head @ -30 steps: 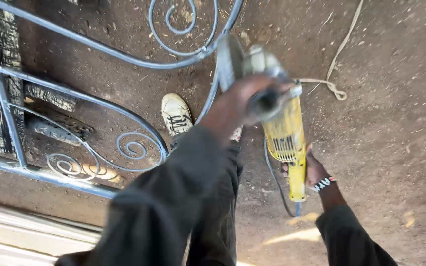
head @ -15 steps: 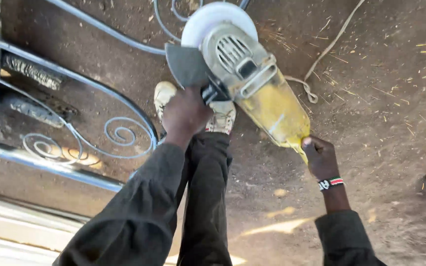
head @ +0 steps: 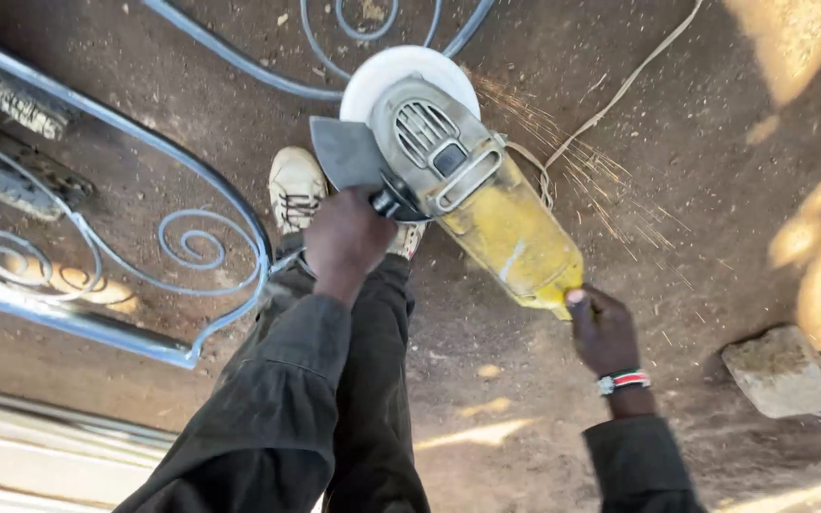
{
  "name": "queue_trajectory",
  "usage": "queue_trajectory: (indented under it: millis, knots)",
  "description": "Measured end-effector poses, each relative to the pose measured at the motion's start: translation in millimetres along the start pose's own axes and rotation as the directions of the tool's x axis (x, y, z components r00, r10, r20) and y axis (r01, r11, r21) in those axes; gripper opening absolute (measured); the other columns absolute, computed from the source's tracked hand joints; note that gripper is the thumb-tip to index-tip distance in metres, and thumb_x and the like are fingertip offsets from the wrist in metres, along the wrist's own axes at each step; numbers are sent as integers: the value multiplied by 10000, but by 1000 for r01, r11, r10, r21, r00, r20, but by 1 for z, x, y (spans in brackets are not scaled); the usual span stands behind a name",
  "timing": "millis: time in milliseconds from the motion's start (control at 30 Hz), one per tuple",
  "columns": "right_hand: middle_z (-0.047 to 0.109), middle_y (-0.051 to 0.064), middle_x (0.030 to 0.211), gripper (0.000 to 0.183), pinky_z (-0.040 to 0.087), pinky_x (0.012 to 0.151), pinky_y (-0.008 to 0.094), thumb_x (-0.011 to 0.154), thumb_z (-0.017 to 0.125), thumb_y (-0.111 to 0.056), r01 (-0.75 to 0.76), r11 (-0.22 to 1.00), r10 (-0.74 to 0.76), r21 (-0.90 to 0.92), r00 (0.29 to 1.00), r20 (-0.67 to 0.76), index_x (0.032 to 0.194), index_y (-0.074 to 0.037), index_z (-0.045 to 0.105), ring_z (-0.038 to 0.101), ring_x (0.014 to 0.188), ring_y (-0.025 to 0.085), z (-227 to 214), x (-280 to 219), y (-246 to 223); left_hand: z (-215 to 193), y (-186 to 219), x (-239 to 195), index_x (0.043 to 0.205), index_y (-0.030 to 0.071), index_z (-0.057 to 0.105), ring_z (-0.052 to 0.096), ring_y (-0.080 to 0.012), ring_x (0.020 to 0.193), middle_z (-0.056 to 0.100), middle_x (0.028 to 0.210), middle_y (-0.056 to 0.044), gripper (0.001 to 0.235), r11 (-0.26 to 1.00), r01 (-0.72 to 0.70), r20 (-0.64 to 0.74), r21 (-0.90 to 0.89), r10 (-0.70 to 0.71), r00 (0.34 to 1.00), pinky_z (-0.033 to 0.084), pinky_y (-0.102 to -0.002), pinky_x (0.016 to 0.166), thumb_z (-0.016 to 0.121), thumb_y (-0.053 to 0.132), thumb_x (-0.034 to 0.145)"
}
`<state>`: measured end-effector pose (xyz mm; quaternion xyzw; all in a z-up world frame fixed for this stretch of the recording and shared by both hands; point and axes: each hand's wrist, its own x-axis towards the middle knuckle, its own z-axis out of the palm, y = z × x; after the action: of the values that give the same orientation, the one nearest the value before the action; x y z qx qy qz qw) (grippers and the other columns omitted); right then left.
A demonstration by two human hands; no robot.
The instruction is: Using an angle grinder to smooth the welds and surfaces of a decorative metal gate.
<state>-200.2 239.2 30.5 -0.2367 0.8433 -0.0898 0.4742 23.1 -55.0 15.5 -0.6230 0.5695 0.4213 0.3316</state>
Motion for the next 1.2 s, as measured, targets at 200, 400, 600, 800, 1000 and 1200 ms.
queue_trajectory:
  millis: [200, 400, 600, 800, 1000, 1200]
  knots:
    - [584, 141, 622, 615, 460, 710, 479, 1121, 431, -505, -68, 996, 77, -66, 987, 144, 752, -72, 665, 560, 691, 269, -45, -6, 39, 16, 1, -31, 1150, 95, 787, 715, -483, 1031, 754, 1044, -243, 424, 994, 73, 134, -79, -62, 989, 591, -577, 835, 572, 213, 804]
    - [657, 270, 749, 509, 514, 741, 570, 1113, 455, -501, -104, 943, 122, -315, 992, 38, 1033, -100, 759, 678, 789, 457, -60, -31, -24, 18, -5, -8, 1239, 174, 751, 706, -488, 1041, 755, 1074, -205, 474, 982, -72, 109, -176, 93, 990, 586, -587, 850, 597, 207, 792]
    - [744, 157, 813, 672, 472, 570, 461, 957, 311, -644, -123, 794, 202, -595, 977, 69, 1109, -177, 770, 695, 749, 343, -109, -38, -127, 31, -19, -12, 1126, 161, 725, 723, -232, 842, 782, 1004, -24, 242, 936, -68, 237, -344, 157, 959, 600, -406, 744, 594, 253, 945]
    - [754, 234, 928, 666, 517, 638, 564, 982, 290, -664, -211, 679, 293, -703, 956, -4, 1156, -224, 758, 700, 870, 502, -116, -45, -201, 2, -16, -9, 1203, 164, 722, 695, -160, 830, 773, 1016, 3, 269, 907, -19, 292, -420, 155, 944, 592, -314, 748, 613, 228, 966]
    - [760, 123, 702, 700, 608, 620, 451, 960, 217, -850, -140, 258, 113, -956, 987, -114, 1047, -381, 729, 778, 749, 377, -124, -52, -253, 44, -30, 11, 868, 104, 723, 581, -152, 605, 708, 718, -50, 85, 752, 75, 254, -655, 126, 959, 437, -366, 533, 692, 139, 797]
    - [745, 242, 1132, 791, 544, 869, 594, 858, 226, -821, -286, 458, 430, -842, 900, -71, 1242, -347, 730, 678, 1105, 517, -126, -33, -282, 28, -30, -4, 953, 102, 738, 588, -210, 645, 699, 783, -76, 159, 770, 30, 229, -637, 152, 961, 444, -420, 557, 650, 192, 855]
